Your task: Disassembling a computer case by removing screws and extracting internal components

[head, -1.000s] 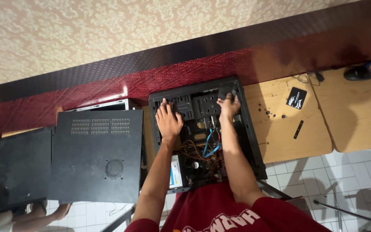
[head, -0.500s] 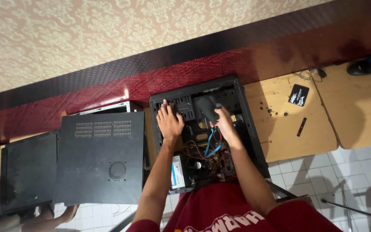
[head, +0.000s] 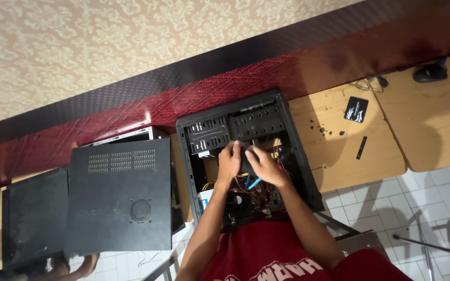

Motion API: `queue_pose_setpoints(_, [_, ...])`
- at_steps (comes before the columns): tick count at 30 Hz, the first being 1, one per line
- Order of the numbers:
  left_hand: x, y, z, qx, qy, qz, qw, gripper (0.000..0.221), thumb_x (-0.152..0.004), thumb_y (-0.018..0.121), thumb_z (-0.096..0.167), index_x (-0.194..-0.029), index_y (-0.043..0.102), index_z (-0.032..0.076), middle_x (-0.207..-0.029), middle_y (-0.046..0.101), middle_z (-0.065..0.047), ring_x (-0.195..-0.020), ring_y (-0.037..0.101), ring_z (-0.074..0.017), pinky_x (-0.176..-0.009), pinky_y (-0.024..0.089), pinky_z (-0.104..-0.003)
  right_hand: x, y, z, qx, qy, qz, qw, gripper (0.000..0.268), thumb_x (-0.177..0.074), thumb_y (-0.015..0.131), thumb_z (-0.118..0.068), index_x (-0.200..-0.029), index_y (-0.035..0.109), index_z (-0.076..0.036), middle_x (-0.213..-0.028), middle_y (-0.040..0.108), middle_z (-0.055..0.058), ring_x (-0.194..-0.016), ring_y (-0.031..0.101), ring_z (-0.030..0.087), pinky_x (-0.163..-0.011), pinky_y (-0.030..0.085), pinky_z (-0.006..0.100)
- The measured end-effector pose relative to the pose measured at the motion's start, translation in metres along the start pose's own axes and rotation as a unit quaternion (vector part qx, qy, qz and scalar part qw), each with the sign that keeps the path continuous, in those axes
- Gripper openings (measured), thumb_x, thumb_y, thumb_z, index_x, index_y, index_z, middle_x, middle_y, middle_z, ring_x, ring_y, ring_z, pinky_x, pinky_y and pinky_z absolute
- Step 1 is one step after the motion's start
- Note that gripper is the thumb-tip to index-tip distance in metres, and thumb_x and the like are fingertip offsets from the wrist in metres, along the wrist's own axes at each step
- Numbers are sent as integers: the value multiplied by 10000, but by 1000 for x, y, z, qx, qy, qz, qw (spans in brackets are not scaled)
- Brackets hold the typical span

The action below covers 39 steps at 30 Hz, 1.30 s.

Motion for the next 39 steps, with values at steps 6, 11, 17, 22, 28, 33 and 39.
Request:
queue_pose_setpoints(6, [-6, -2, -75, 0, -57, 42, 997, 465, -1044, 543, 370, -695, 719, 118, -652, 686, -110, -716, 670, -229, -738, 510, -422, -2, 12, 9, -21, 41, -38, 998, 365, -1059, 537, -365, -1327, 560, -118, -1005, 687, 314, -544, 695, 315, -428, 599, 316])
queue_pose_setpoints(11, [-12, -20, -91, 51, -33, 112, 992, 532, -1072, 522, 319, -603, 636, 97, -547, 599, -108, -616, 566, -174, -613, 460, -381, 9, 21, 0, -147, 85, -115, 979, 392, -898, 796, -296, -1114, 705, 18, -787, 744, 199, -533, 702, 223, -513, 584, 325])
queue_pose_setpoints(17, [5, 26, -93, 416, -226, 39, 880, 344, -1024, 604, 307, -799, 690, 62, -618, 638, -114, -513, 645, -185, -459, 543, -306, -5, 20, 16, -249, 110, -127, 954, 335, -873, 827, -220, -1127, 761, -12, -883, 733, 133, -690, 696, 195, -654, 617, 369])
queue_pose_setpoints(22, [9, 48, -104, 481, -294, 11, 826, 283, -958, 688, 327, -814, 676, 84, -628, 655, -106, -527, 655, -189, -455, 529, -282, 2, 37, 59, -330, 120, -99, 931, 520, -825, 866, -122, -1266, 655, 56, -1196, 667, 236, -1064, 637, 290, -972, 504, 462])
queue_pose_setpoints(28, [29, 56, -59, 563, -348, -24, 749, 281, -919, 701, 296, -742, 714, 79, -640, 692, -106, -543, 640, -188, -471, 488, -234, 4, 32, 35, -286, 98, -89, 949, 549, -809, 868, -100, -1309, 658, -12, -1324, 637, 169, -1233, 592, 293, -1083, 468, 473])
queue_pose_setpoints(33, [21, 47, -62, 535, -316, -31, 783, 261, -909, 716, 338, -824, 772, 98, -692, 730, -82, -597, 635, -147, -564, 493, -229, -8, 27, 38, -294, 62, -74, 951, 687, -755, 928, -153, -1323, 550, -73, -1422, 585, 134, -1291, 580, 255, -1063, 478, 483])
queue_pose_setpoints(39, [13, 44, -46, 579, -256, -61, 771, 334, -968, 620, 339, -1093, 777, 72, -932, 788, -119, -850, 736, -170, -786, 550, -243, 0, 34, -29, -308, 42, -94, 946, 964, -774, 894, -232, -1570, 362, -120, -1548, 459, 93, -1480, 353, 260, -1171, 73, 698])
Point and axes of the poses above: each hand's wrist, its own x-axis away from the middle knuckle, its own y-axis out of the palm, z = x × y, the point moved 9 cm from there along -x, towards the middle knuckle
